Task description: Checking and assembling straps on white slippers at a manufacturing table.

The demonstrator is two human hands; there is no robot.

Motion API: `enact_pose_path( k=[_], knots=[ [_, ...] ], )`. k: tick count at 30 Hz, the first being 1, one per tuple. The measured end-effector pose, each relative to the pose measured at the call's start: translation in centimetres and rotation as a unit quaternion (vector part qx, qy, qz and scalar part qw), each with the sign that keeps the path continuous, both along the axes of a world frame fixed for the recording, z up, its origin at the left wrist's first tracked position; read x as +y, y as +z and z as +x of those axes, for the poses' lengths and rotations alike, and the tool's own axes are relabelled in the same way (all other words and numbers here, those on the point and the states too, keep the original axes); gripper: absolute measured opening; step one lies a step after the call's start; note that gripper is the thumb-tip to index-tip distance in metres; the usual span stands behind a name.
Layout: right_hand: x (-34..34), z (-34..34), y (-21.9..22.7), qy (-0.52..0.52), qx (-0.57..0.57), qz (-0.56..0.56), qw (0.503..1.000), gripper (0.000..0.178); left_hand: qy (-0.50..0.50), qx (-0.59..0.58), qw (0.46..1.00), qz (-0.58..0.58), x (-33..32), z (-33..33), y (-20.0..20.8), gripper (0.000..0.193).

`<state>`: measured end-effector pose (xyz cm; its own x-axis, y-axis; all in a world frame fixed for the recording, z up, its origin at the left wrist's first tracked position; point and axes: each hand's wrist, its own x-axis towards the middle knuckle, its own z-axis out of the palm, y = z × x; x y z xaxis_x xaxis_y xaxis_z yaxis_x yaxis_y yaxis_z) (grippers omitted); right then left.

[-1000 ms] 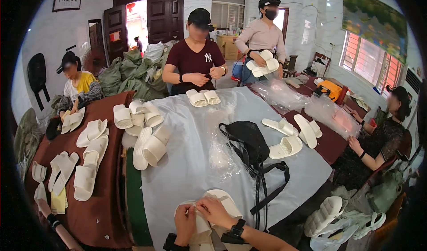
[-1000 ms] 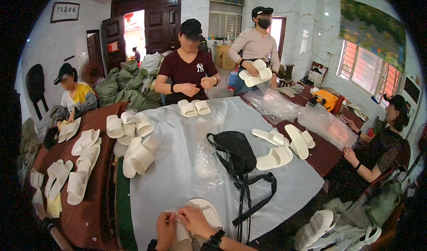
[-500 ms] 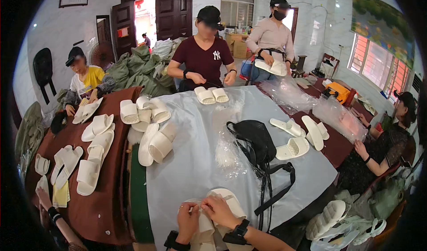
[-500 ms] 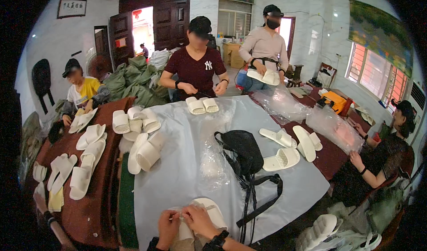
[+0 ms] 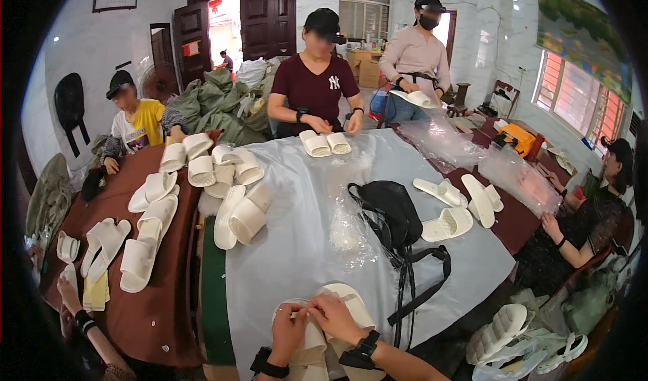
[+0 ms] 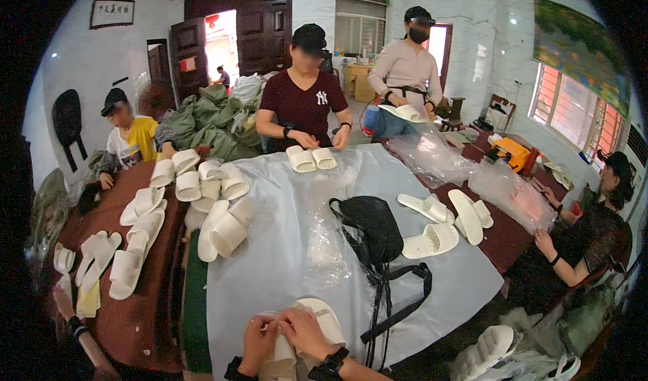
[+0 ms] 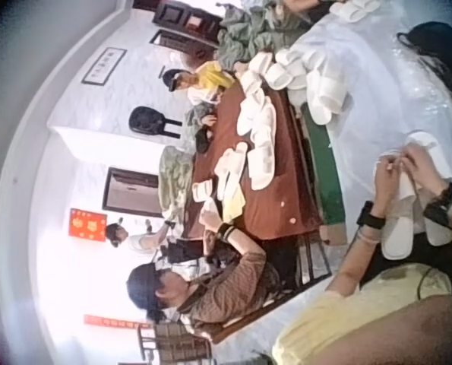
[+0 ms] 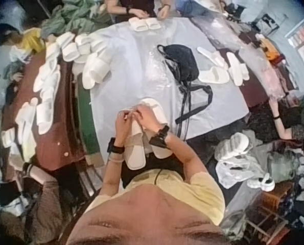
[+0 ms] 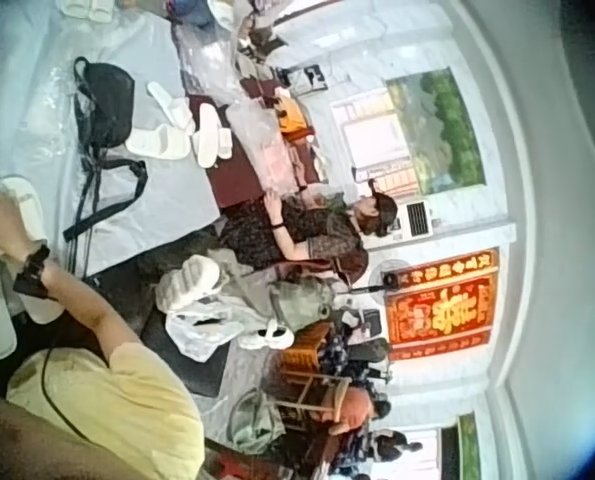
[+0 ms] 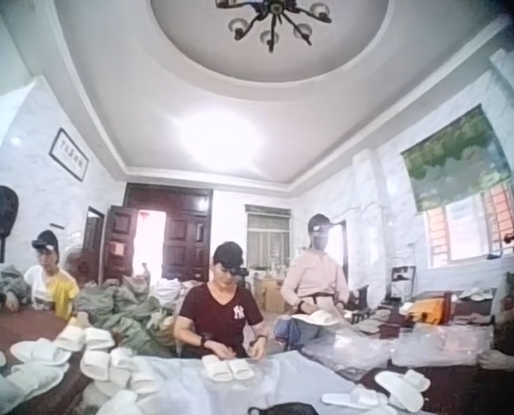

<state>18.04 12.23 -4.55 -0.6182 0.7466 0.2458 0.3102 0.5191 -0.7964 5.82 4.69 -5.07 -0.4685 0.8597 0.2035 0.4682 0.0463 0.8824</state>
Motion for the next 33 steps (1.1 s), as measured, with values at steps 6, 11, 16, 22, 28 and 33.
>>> enact_pose_path(
  k=[6, 11, 16, 22, 28, 33],
  knots=[
    [0.0, -0.3, -0.5, 0.0, 0.039, 0.036, 0.999, 0.014, 0.033, -0.025, 0.999, 0.017, -0.2, 0.0, 0.1, 0.014],
    [0.0, -0.1, -0.5, -0.001, 0.02, 0.039, 0.999, 0.015, 0.038, -0.052, 0.998, 0.013, -0.3, 0.0, 0.1, 0.014],
    [-0.3, -0.1, 0.2, -0.002, 0.005, 0.025, 1.0, 0.015, 0.051, -0.084, 0.995, 0.011, -0.5, 0.1, 0.4, 0.014],
    [0.2, -0.1, -1.0, 0.005, 0.005, 0.04, 0.999, 0.015, 0.012, -0.065, 0.998, 0.014, -0.3, -0.1, 0.5, 0.015],
    [-0.1, -0.1, 0.0, -0.004, -0.007, 0.046, 0.999, 0.015, -0.004, -0.077, 0.997, -0.007, -0.3, -0.1, 1.2, 0.013],
    [-0.3, -0.1, -0.2, 0.003, -0.002, 0.03, 1.0, 0.015, 0.025, -0.076, 0.997, 0.003, -0.6, -0.1, 0.3, 0.013]
  ],
)
